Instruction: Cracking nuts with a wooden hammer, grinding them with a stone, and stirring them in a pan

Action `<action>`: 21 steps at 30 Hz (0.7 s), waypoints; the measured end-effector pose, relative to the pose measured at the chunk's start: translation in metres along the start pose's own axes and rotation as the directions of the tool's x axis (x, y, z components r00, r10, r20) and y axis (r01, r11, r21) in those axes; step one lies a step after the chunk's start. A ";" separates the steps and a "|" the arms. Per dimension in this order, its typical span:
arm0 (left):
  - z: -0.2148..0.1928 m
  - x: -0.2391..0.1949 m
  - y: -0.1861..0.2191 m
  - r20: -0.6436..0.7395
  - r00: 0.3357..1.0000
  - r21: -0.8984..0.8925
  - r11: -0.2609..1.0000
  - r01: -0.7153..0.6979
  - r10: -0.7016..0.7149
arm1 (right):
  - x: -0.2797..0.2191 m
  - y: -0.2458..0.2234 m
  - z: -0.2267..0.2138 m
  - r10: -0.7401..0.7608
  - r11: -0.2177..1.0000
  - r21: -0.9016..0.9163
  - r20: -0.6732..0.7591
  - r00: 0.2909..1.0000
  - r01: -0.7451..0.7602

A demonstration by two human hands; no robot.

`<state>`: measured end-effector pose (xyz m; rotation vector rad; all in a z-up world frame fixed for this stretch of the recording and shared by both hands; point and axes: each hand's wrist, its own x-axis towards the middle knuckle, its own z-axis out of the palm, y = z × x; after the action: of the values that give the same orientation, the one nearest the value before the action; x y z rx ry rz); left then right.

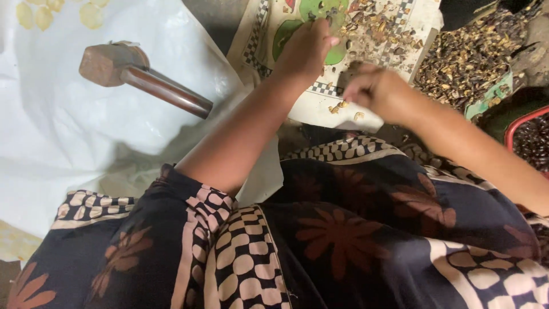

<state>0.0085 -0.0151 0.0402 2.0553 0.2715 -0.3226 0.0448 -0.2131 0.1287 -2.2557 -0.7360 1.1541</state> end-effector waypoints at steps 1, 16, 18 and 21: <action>0.001 0.004 -0.006 -0.050 0.997 0.121 0.991 -0.060 0.067 | -0.002 0.018 0.013 -0.260 0.962 -0.069 0.064 0.964 0.264; 0.002 -0.004 -0.001 -0.089 0.995 -0.084 0.994 -0.062 0.055 | 0.010 -0.016 -0.022 0.430 0.903 0.069 -0.148 0.891 -0.424; 0.010 0.004 -0.010 -0.050 0.999 -0.201 0.980 -0.001 -0.009 | 0.012 0.004 -0.019 0.213 0.953 0.250 -0.160 0.964 -0.169; 0.002 -0.003 0.006 0.156 0.967 -0.589 0.767 0.254 -0.201 | 0.028 0.017 -0.018 -0.110 0.949 0.250 -0.315 0.943 0.194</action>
<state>0.0073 -0.0200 0.0454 1.3652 0.5066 -0.4081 0.0774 -0.2106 0.1113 -2.0327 -0.5769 0.7665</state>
